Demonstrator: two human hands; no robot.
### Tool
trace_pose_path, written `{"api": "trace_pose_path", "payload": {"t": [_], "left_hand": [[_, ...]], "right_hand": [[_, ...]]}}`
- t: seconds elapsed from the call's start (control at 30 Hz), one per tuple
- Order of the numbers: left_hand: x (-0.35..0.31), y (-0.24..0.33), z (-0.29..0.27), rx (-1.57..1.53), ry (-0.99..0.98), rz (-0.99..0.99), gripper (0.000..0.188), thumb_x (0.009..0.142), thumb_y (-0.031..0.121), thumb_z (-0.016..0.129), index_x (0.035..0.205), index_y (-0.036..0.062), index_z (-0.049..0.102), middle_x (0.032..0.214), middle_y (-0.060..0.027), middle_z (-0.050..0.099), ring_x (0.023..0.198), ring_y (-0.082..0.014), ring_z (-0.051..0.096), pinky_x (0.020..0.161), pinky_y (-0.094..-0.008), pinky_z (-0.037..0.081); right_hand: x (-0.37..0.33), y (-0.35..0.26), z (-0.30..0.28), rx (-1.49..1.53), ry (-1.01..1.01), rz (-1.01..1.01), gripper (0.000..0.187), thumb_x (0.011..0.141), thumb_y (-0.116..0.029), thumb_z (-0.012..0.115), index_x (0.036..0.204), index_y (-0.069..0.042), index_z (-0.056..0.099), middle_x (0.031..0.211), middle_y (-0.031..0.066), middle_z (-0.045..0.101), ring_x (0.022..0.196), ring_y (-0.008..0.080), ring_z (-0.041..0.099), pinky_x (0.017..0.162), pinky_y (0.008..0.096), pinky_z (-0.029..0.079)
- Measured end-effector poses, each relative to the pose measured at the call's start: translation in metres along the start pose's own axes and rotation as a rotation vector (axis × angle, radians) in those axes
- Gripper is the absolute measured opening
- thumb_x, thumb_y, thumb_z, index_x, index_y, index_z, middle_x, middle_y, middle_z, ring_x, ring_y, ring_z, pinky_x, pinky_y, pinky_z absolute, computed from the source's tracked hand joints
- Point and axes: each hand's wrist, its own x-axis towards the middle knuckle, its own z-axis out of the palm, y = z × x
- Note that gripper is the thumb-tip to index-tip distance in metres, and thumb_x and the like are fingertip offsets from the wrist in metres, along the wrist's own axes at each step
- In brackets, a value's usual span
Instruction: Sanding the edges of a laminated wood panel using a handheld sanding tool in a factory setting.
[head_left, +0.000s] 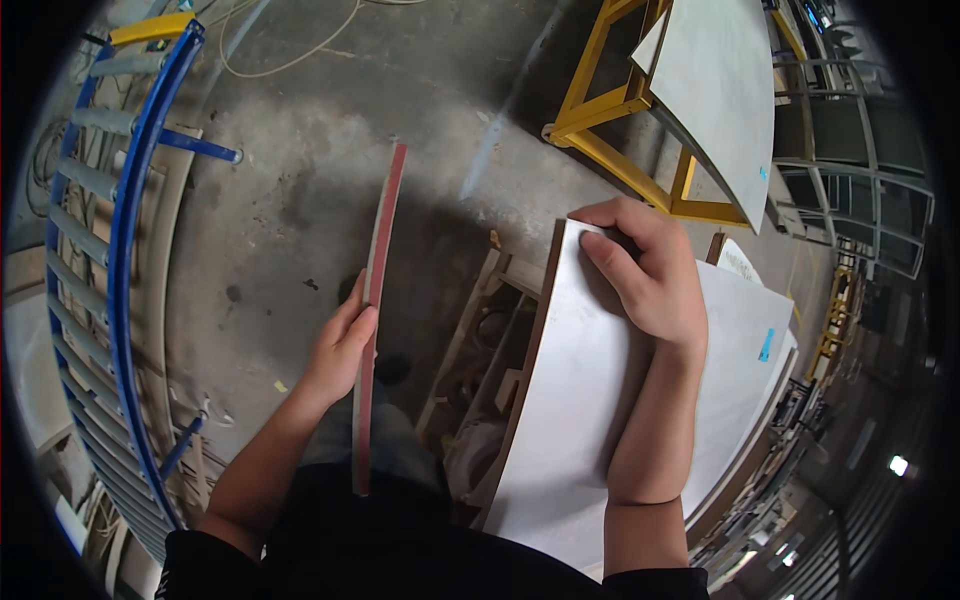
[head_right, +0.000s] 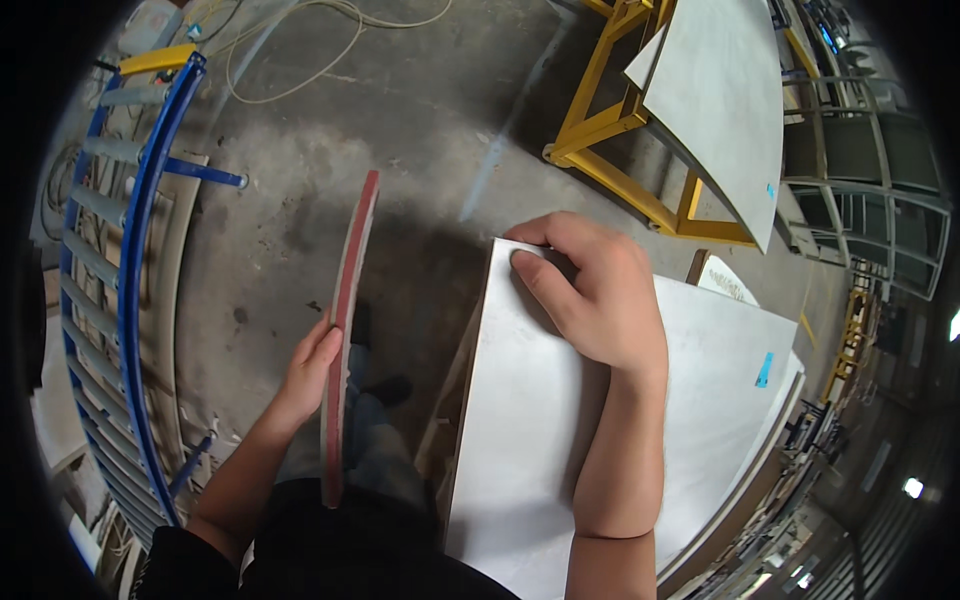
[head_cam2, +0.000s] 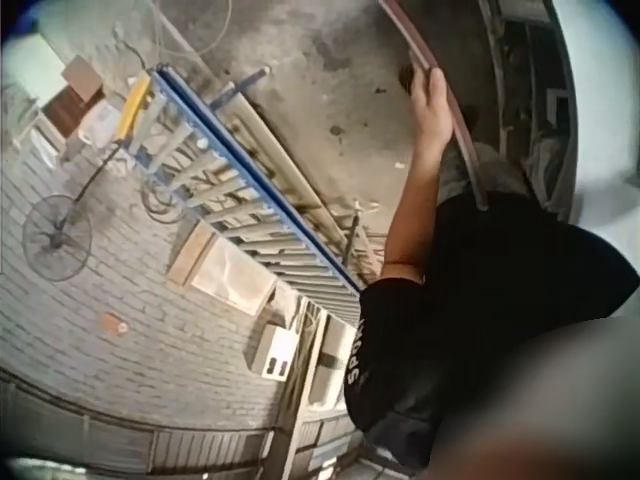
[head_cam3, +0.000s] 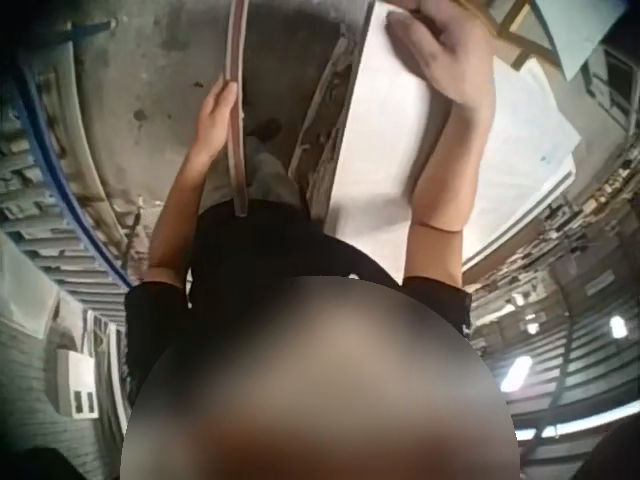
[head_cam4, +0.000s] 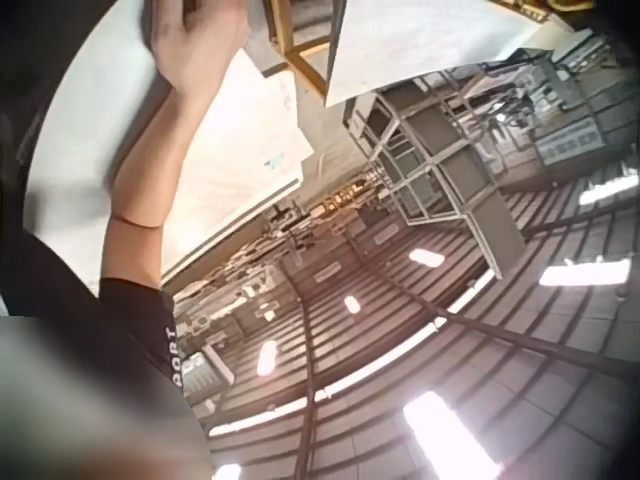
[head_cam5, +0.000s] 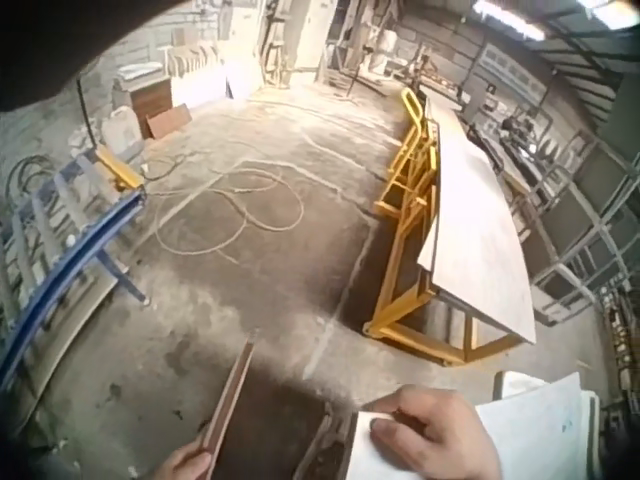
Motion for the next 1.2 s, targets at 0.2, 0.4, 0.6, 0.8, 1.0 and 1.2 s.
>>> {"api": "trace_pose_path", "payload": {"t": [0.2,0.4,0.6,0.8,1.0,1.2], "left_hand": [[-0.004,-0.012,-0.025,-0.072,-0.006,-0.104,0.057,0.103,0.018,0.046,0.155,0.0077,0.026,0.09,0.0033,0.053,0.072,-0.0047,0.047,0.068,-0.0208,0.045],[-0.001,-0.044,-0.085,0.023,0.054,-0.039,0.053,0.102,0.013,0.046,0.149,-0.0056,0.031,0.155,-0.0143,0.035,0.143,-0.0198,0.031,0.116,-0.0307,0.023],[0.001,-0.03,-0.132,0.089,0.08,-0.097,0.054,0.102,0.015,0.045,0.151,-0.0034,0.031,0.15,-0.0125,0.042,0.134,-0.0165,0.041,0.11,-0.0271,0.029],[-0.003,0.001,-0.163,0.088,0.123,-0.241,0.053,0.103,0.02,0.046,0.152,0.006,0.034,0.09,0.0024,0.056,0.075,-0.0057,0.052,0.067,-0.0198,0.044],[0.005,0.032,-0.19,0.108,0.181,-0.137,0.054,0.103,0.023,0.048,0.152,0.0035,0.034,0.084,0.0067,0.051,0.069,-0.0027,0.047,0.06,-0.017,0.038],[0.03,0.139,-0.155,0.166,0.06,-0.001,0.055,0.102,0.023,0.049,0.152,0.0054,0.033,0.089,0.0063,0.05,0.07,-0.0025,0.045,0.062,-0.0179,0.042]], "right_hand": [[-0.001,0.0,-0.001,0.024,-0.001,0.066,0.027,0.081,-0.014,0.062,0.098,0.006,0.066,0.085,0.0103,0.065,0.079,0.0176,0.059,0.073,0.0261,0.044],[0.002,0.001,0.002,-0.019,0.033,0.037,0.031,0.081,-0.022,0.061,0.092,0.006,0.068,0.08,0.0112,0.064,0.072,0.0191,0.059,0.065,0.0276,0.042],[0.006,-0.008,0.008,-0.077,0.089,0.139,0.027,0.077,-0.021,0.066,0.086,0.004,0.069,0.074,0.0122,0.064,0.067,0.0223,0.06,0.063,0.0305,0.045],[0.024,-0.057,0.051,-0.428,0.282,0.305,0.01,0.079,-0.007,0.065,0.077,0.002,0.068,0.071,0.0137,0.066,0.065,0.0261,0.063,0.067,0.0343,0.049],[0.027,-0.063,0.051,-0.369,0.341,0.344,0.016,0.086,-0.007,0.06,0.094,0.002,0.071,0.078,0.0124,0.069,0.071,0.0274,0.064,0.074,0.0343,0.051],[-0.012,-0.068,0.046,0.034,0.759,0.426,0.028,0.097,-0.008,0.049,0.115,0.004,0.067,0.095,0.0112,0.073,0.087,0.0144,0.064,0.079,0.0256,0.049]]}}
